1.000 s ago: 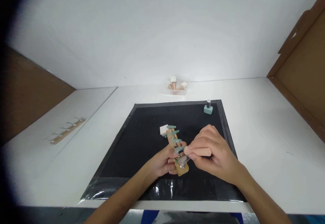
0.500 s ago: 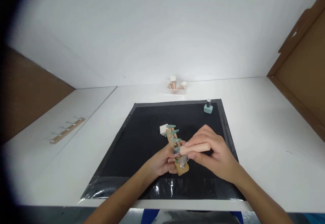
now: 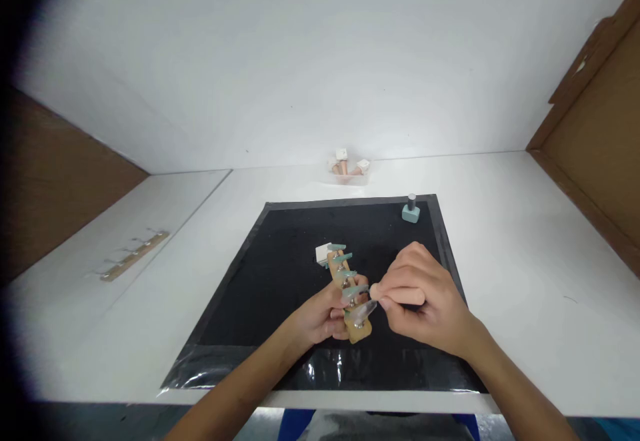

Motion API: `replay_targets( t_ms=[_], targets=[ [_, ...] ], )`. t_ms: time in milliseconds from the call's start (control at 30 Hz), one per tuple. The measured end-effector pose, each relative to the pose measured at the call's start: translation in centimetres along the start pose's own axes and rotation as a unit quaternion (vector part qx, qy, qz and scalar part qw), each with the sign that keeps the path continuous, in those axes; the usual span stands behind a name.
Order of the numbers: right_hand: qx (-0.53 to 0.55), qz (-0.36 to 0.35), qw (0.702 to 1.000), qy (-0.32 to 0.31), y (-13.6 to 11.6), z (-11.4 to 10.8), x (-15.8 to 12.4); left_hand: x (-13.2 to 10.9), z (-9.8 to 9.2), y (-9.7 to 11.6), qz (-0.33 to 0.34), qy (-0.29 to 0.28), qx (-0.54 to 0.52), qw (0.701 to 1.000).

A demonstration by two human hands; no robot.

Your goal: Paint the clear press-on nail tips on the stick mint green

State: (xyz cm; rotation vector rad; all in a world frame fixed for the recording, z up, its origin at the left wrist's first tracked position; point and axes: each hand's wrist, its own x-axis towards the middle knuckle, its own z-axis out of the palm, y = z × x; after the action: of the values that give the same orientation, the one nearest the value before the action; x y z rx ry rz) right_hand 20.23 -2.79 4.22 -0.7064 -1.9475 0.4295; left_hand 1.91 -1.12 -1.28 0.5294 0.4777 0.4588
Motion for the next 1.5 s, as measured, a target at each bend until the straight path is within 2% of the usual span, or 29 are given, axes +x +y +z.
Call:
replay_targets(
  t_ms=[133,333,533,700,800,900,1100,1367,1433,1500],
  targets=[
    [0.060,0.032,0.997,0.023,0.3,0.0,-0.3,-0.1,0.3,0.1,-0.003,0.013,0.005,1.000],
    [0.073,0.032,0.996,-0.027,0.3,0.3,-0.4,0.1,0.2,0.0,-0.005,-0.007,-0.003,1.000],
    [0.082,0.024,0.996,0.023,0.4,0.1,-0.5,0.1,0.3,0.1,-0.001,-0.006,0.010,1.000],
    [0.066,0.029,0.997,-0.015,0.2,0.1,-0.3,0.1,0.3,0.1,-0.004,-0.003,0.027,1.000],
    [0.055,0.020,0.998,0.022,0.5,0.2,-0.5,0.0,0.1,-0.2,-0.007,-0.007,0.036,0.999],
    [0.107,0.014,0.993,0.044,0.7,0.2,-0.9,0.0,0.1,-0.3,-0.002,-0.020,0.045,0.999],
    [0.142,0.085,0.986,-0.011,0.4,0.3,-0.7,-0.1,0.6,-0.1,-0.001,-0.003,0.069,0.998],
    [0.100,0.079,0.991,0.041,1.1,0.1,-1.1,-0.1,0.1,-0.4,0.011,-0.009,0.065,0.998],
    [0.122,0.071,0.988,0.054,1.1,0.0,-1.1,-0.1,0.0,-0.4,0.009,-0.004,0.064,0.998],
    [0.152,0.072,0.985,0.040,1.0,0.0,-1.1,-0.2,0.2,-0.3,0.003,0.002,0.064,0.998]
  ],
)
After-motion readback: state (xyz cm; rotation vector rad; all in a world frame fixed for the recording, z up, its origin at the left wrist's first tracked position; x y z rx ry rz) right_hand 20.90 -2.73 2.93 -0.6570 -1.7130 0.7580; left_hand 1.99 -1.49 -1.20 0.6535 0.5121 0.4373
